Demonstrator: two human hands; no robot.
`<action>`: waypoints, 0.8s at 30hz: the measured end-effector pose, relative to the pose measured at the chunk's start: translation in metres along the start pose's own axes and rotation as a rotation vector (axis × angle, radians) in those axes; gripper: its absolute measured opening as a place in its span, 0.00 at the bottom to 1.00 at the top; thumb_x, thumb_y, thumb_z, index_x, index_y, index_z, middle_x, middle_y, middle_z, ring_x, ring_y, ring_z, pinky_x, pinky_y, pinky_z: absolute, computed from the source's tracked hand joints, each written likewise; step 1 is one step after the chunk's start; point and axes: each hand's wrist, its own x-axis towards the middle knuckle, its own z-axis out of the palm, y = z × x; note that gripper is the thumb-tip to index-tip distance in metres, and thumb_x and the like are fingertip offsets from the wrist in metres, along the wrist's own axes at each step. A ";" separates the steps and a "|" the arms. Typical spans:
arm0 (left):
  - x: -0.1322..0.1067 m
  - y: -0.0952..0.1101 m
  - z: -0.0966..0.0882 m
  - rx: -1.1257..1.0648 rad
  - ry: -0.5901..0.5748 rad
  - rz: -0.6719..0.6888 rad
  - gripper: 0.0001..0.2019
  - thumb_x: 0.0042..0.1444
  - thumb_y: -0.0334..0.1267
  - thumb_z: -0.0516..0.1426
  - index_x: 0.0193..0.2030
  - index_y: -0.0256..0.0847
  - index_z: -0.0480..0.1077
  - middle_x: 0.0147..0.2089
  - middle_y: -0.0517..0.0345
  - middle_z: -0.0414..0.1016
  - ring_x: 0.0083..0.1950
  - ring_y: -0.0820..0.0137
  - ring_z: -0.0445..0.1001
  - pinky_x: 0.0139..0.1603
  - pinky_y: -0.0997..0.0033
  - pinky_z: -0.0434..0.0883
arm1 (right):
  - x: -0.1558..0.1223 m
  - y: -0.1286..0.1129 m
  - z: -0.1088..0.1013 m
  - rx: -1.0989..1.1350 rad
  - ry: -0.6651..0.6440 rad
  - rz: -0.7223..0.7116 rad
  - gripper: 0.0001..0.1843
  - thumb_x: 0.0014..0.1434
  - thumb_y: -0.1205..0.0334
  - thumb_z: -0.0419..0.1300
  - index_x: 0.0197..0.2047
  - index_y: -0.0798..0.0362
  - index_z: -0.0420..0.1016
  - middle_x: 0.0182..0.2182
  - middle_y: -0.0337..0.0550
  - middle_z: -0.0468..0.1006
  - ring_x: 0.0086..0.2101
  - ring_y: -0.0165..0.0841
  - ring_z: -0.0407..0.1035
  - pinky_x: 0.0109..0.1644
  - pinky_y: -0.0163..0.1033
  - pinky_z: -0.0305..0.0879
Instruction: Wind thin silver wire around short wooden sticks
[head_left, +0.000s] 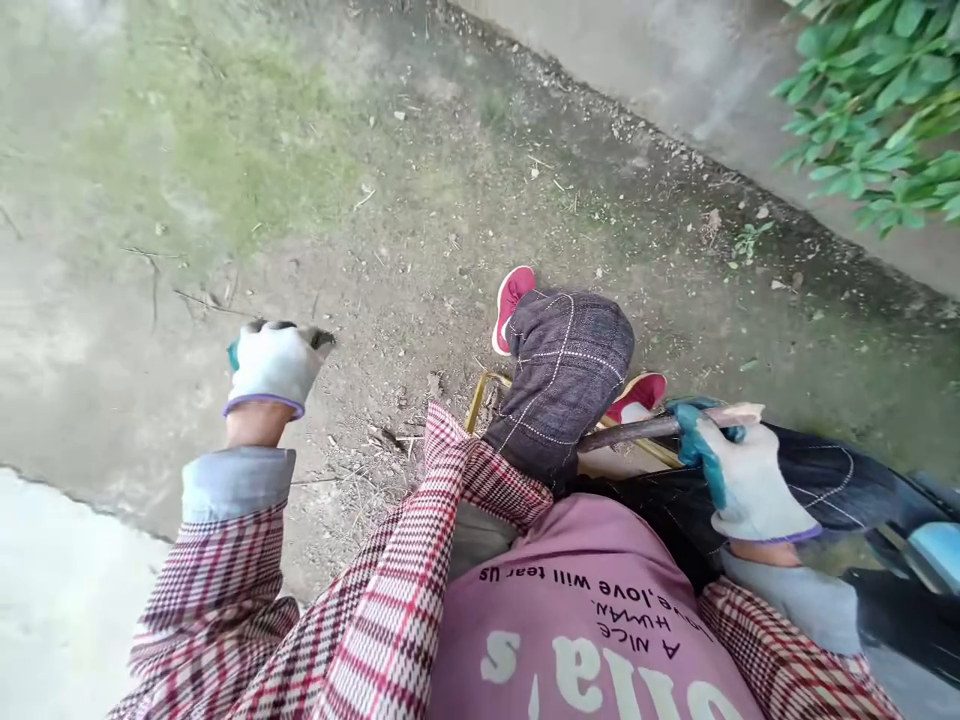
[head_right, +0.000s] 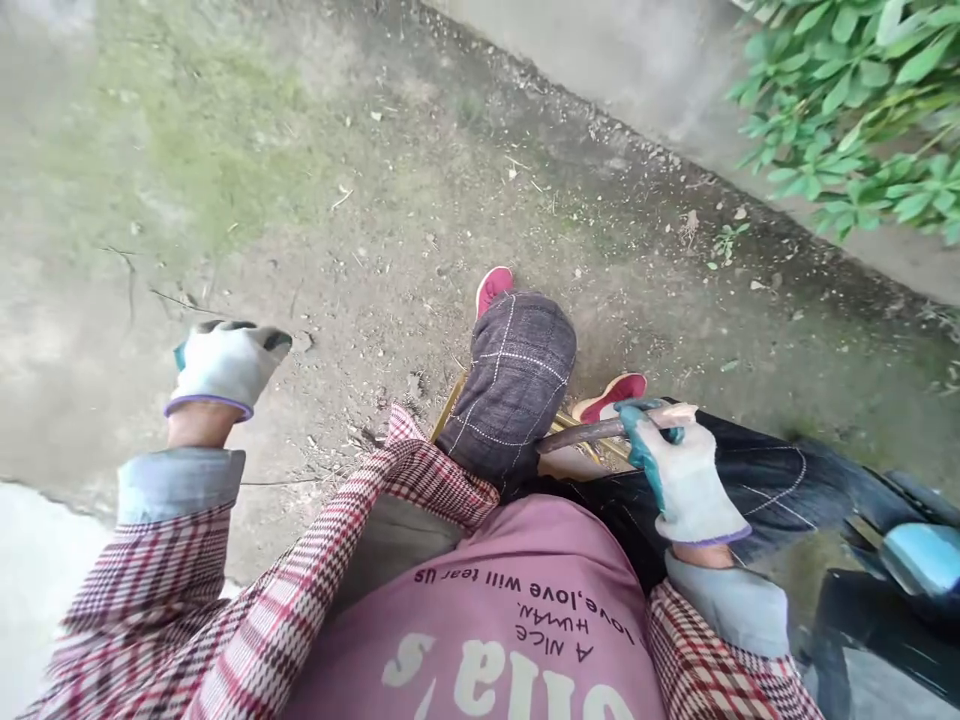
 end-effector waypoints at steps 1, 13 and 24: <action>0.001 0.009 -0.007 0.070 0.082 -0.001 0.21 0.77 0.40 0.47 0.59 0.23 0.72 0.62 0.49 0.78 0.73 0.47 0.61 0.72 0.33 0.49 | -0.002 0.000 0.001 -0.001 -0.002 -0.010 0.17 0.47 0.49 0.76 0.35 0.51 0.84 0.26 0.39 0.78 0.25 0.33 0.68 0.29 0.40 0.68; -0.056 0.271 -0.016 -0.348 0.323 0.886 0.16 0.71 0.41 0.55 0.61 0.44 0.78 0.66 0.49 0.78 0.70 0.56 0.72 0.74 0.49 0.64 | -0.003 -0.001 -0.009 0.195 -0.031 -0.184 0.19 0.48 0.42 0.73 0.31 0.49 0.80 0.18 0.35 0.69 0.21 0.32 0.62 0.24 0.40 0.60; -0.103 0.343 0.034 -1.086 -0.740 0.621 0.18 0.61 0.54 0.62 0.36 0.39 0.68 0.28 0.61 0.70 0.24 0.74 0.66 0.24 0.73 0.65 | -0.002 0.027 -0.007 0.434 -0.219 -0.295 0.23 0.50 0.41 0.70 0.40 0.52 0.82 0.32 0.43 0.83 0.33 0.37 0.75 0.36 0.41 0.74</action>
